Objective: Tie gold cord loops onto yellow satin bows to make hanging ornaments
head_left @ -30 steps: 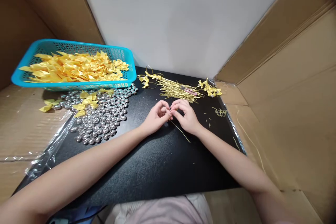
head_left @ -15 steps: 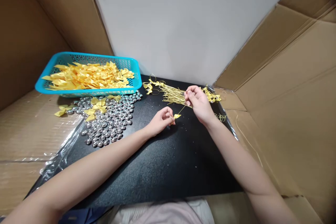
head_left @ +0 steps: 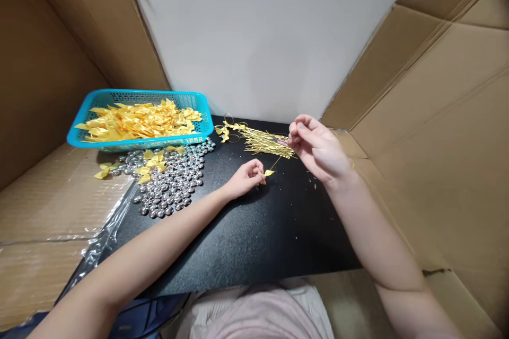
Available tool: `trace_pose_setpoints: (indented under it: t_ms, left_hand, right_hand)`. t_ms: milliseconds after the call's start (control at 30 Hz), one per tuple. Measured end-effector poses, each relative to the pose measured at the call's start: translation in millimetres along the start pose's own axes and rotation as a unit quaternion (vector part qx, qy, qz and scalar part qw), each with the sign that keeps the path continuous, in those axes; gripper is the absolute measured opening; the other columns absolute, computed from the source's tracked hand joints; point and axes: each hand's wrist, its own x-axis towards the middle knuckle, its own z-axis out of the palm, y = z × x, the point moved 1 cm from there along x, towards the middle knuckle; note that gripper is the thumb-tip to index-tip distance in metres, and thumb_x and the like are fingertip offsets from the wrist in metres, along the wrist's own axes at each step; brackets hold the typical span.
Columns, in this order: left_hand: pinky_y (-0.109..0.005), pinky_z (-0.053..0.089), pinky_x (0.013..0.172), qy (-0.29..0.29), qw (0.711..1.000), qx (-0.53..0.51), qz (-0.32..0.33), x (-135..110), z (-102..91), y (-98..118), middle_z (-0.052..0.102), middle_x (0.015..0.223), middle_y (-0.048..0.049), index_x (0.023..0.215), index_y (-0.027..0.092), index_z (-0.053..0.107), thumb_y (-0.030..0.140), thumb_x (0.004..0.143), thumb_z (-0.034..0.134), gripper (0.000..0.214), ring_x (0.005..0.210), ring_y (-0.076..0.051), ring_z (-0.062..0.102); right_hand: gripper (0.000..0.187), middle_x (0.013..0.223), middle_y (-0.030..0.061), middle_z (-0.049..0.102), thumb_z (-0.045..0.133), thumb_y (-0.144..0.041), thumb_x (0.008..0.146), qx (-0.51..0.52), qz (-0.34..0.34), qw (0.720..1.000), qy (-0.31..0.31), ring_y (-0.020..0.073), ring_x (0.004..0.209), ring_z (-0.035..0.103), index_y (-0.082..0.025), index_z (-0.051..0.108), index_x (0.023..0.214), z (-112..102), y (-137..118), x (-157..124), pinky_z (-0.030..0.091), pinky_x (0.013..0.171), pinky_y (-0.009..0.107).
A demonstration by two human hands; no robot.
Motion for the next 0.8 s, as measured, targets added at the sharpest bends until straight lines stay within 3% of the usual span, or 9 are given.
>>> trace_pose_setpoints:
  t_ms: [200,367,500,600,733,800]
  left_hand:
    - [-0.024,0.045,0.063,-0.027,0.996,0.075,0.033,-1,4.0,0,0.055,0.065,0.0037,0.081,0.019,0.043,0.031,0.082,0.056,0.017,0.059,-0.010,0.057]
    - [-0.025,0.044,0.060,-0.026,0.970,0.234,0.055,-9,11.2,5,0.053,0.061,0.0042,0.086,0.018,0.054,0.019,0.080,0.051,0.007,0.055,-0.012,0.053]
    - [-0.032,0.046,0.075,-0.024,0.916,0.395,0.070,-16,15.2,10,0.064,0.076,-0.0038,0.086,0.017,0.064,0.010,0.073,0.058,0.017,0.075,-0.019,0.058]
    - [-0.038,0.045,0.086,-0.015,0.870,0.489,0.061,-31,15.9,18,0.066,0.091,-0.0094,0.087,0.017,0.069,0.015,0.076,0.061,0.013,0.091,-0.025,0.058]
    - [-0.048,0.040,0.099,0.048,0.811,0.583,0.025,-77,3.3,36,0.052,0.134,-0.0144,0.118,0.022,0.065,0.027,0.078,0.067,0.041,0.122,-0.033,0.045]
    - [-0.050,0.038,0.099,0.095,0.777,0.623,-0.004,-107,-12.4,48,0.051,0.134,-0.0167,0.122,0.018,0.062,0.023,0.080,0.063,0.042,0.122,-0.034,0.044]
  right_hand:
    - [0.012,0.074,-0.0056,0.060,0.069,-0.024,0.079,-0.002,0.007,1.000,0.017,0.0070,0.063,0.054,-0.024,0.058,0.082,-2,3,-4,0.052,0.069,0.021]
    - [0.024,0.071,-0.0066,0.061,0.082,-0.026,0.065,0.043,0.021,0.997,0.052,0.0063,0.065,0.057,-0.023,0.063,0.078,-7,11,-14,0.052,0.068,0.018]
    - [0.032,0.074,-0.0055,0.065,0.089,-0.032,0.058,0.070,0.044,0.993,0.080,0.0067,0.069,0.060,-0.024,0.065,0.077,-14,29,-24,0.054,0.075,0.020]
    - [0.033,0.081,-0.0035,0.068,0.090,-0.035,0.056,0.082,0.047,0.990,0.100,0.0089,0.077,0.064,-0.024,0.066,0.076,-18,45,-33,0.055,0.080,0.023]
    - [0.030,0.082,-0.0021,0.069,0.088,-0.037,0.060,0.075,0.046,0.991,0.098,0.0108,0.077,0.065,-0.025,0.066,0.076,-17,68,-45,0.056,0.079,0.026]
    - [0.030,0.079,-0.0024,0.069,0.088,-0.036,0.061,0.082,0.061,0.991,0.090,0.0102,0.072,0.065,-0.025,0.066,0.077,-15,79,-51,0.057,0.075,0.025]
